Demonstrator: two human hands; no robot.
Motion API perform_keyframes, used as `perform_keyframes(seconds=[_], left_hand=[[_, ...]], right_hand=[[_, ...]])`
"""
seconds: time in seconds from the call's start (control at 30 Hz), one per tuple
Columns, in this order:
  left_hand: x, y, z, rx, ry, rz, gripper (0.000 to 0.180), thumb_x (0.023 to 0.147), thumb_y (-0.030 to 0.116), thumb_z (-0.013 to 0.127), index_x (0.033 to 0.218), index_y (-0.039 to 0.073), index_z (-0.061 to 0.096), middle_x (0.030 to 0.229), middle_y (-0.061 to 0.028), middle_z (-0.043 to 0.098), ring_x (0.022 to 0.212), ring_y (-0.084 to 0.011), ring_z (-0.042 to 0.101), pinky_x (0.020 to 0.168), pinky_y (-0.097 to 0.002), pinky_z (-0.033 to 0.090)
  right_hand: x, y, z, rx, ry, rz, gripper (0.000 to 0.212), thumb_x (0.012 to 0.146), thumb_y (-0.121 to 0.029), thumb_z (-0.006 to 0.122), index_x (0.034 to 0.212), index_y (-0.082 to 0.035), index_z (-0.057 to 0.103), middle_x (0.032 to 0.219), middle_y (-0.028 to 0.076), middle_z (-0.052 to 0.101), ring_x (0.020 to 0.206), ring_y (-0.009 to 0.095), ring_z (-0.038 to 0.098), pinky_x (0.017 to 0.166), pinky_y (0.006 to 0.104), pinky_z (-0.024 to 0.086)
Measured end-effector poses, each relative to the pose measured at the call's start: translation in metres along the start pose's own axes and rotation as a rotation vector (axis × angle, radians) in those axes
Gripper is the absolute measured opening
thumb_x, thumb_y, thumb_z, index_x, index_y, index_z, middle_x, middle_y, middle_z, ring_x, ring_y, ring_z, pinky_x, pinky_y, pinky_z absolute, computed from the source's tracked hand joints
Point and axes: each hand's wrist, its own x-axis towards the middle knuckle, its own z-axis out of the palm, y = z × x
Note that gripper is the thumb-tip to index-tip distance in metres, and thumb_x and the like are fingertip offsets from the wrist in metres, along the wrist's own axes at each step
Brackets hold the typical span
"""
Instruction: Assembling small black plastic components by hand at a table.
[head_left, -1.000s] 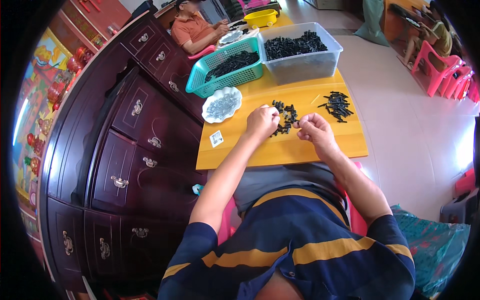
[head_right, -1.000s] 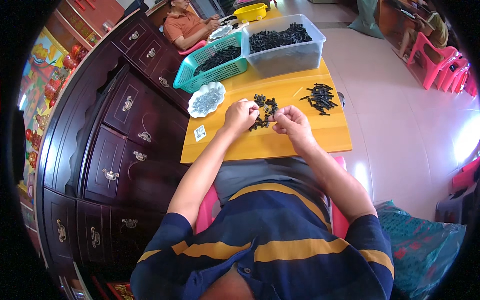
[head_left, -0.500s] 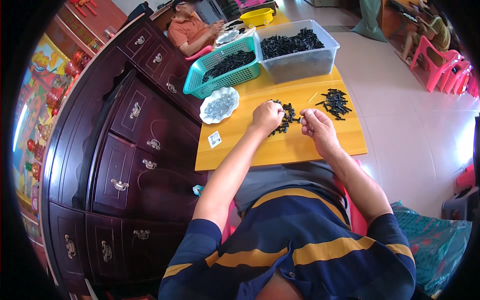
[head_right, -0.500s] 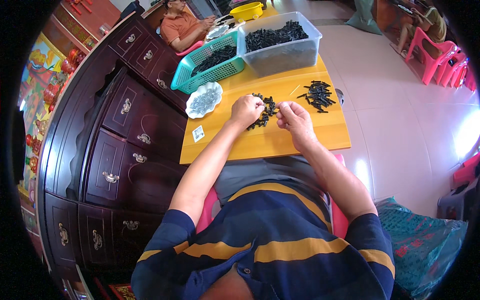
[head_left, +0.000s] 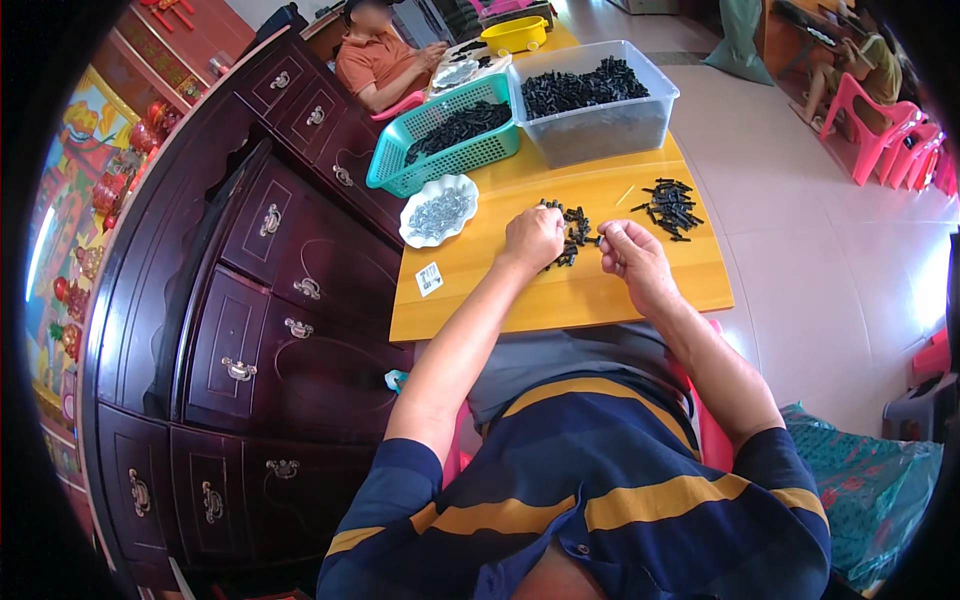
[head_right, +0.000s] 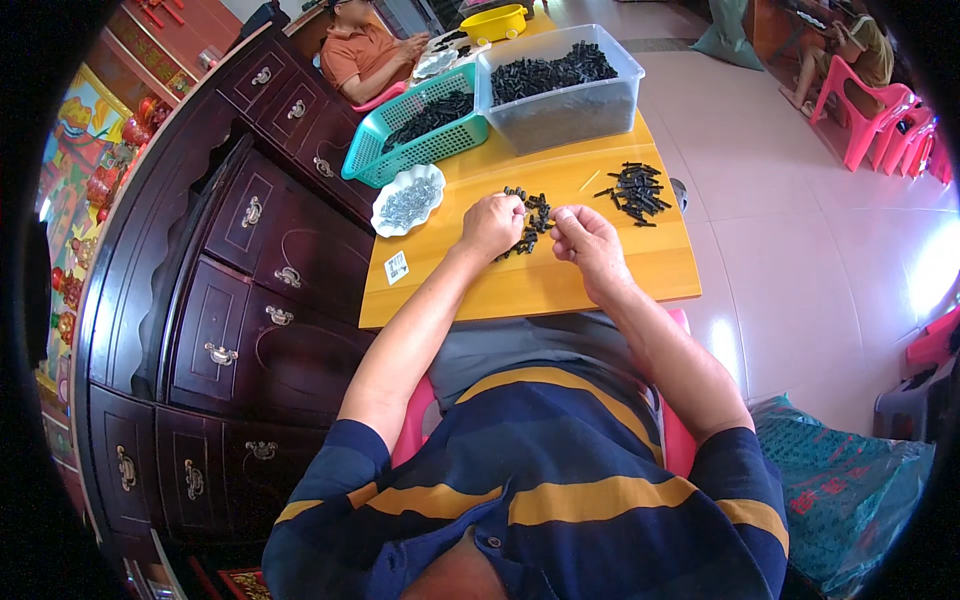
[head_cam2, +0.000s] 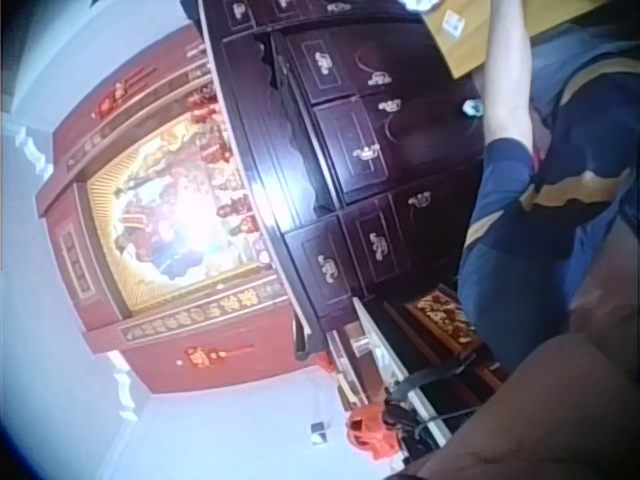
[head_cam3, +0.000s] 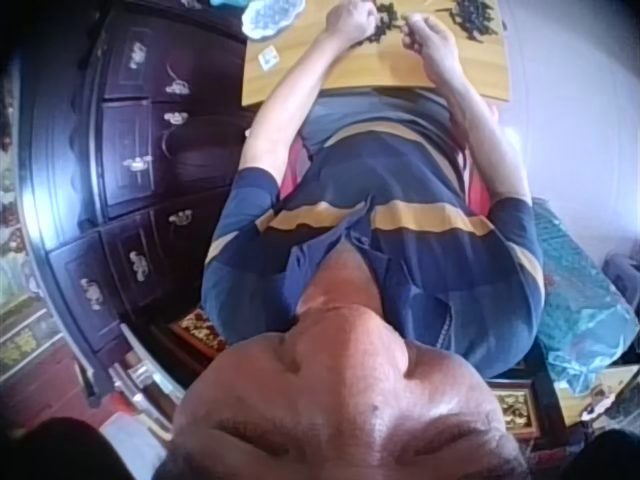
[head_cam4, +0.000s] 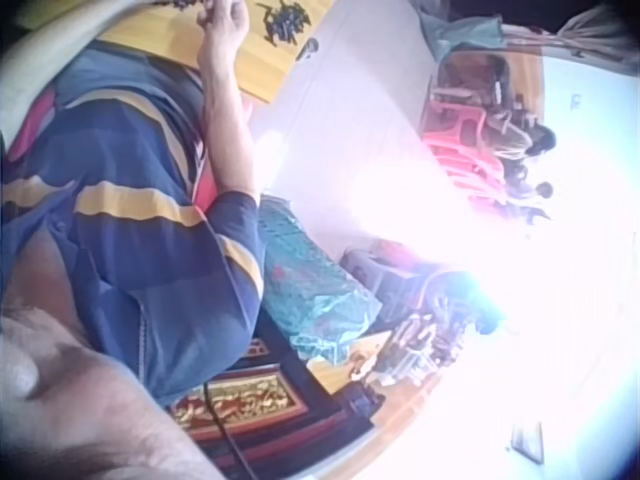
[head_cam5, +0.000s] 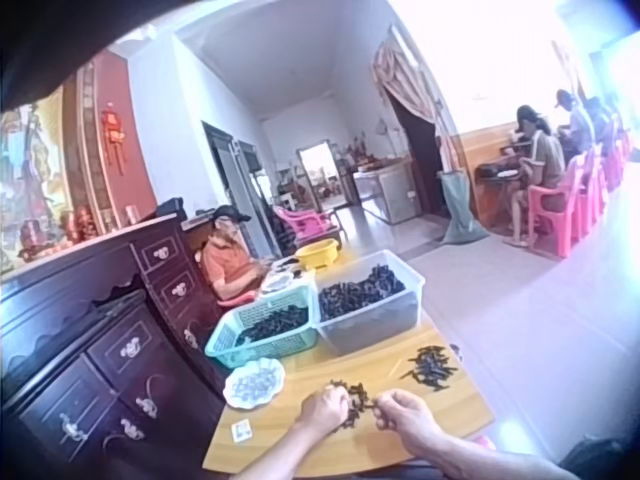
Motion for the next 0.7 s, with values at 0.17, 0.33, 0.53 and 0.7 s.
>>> perform_keyframes(seconds=[0.17, 0.33, 0.53, 0.7], left_hand=[[-0.0016, 0.0032, -0.006, 0.004, -0.013, 0.013, 0.015, 0.083, 0.015, 0.059, 0.082, 0.006, 0.071, 0.087, -0.0166, 0.069, 0.083, -0.0377, 0.067, 0.074, -0.0494, 0.054], [-0.0039, -0.0002, -0.0057, 0.035, -0.012, 0.0, 0.013, 0.082, 0.017, 0.061, 0.081, 0.006, 0.069, 0.085, -0.0159, 0.069, 0.081, -0.0372, 0.067, 0.073, -0.0497, 0.054], [-0.0044, -0.0032, -0.0073, 0.055, 0.046, 0.054, 0.011, 0.079, 0.016, 0.066, 0.077, 0.006, 0.065, 0.083, -0.0154, 0.069, 0.079, -0.0362, 0.067, 0.069, -0.0487, 0.054], [-0.0037, -0.0049, -0.008, 0.067, 0.017, 0.106, 0.009, 0.079, 0.015, 0.066, 0.079, 0.006, 0.065, 0.081, -0.0152, 0.069, 0.076, -0.0362, 0.067, 0.068, -0.0479, 0.054]], right_hand=[[-0.0003, 0.0005, -0.0006, 0.003, -0.003, -0.004, 0.016, 0.101, -0.025, 0.06, 0.101, -0.009, 0.065, 0.08, -0.003, 0.06, 0.066, 0.006, 0.055, 0.065, 0.0201, 0.046], [0.0006, 0.0009, 0.0, 0.0, -0.005, 0.014, 0.017, 0.101, -0.025, 0.06, 0.101, -0.009, 0.065, 0.079, -0.003, 0.06, 0.066, 0.005, 0.054, 0.064, 0.0199, 0.045], [-0.0002, 0.001, -0.0003, -0.009, -0.021, 0.024, 0.017, 0.102, -0.024, 0.06, 0.101, -0.008, 0.066, 0.079, -0.003, 0.061, 0.065, 0.005, 0.054, 0.064, 0.0198, 0.045], [0.0003, 0.0013, 0.0014, -0.008, -0.029, 0.028, 0.018, 0.102, -0.023, 0.059, 0.101, -0.007, 0.066, 0.079, -0.003, 0.061, 0.065, 0.005, 0.053, 0.064, 0.0199, 0.045]])
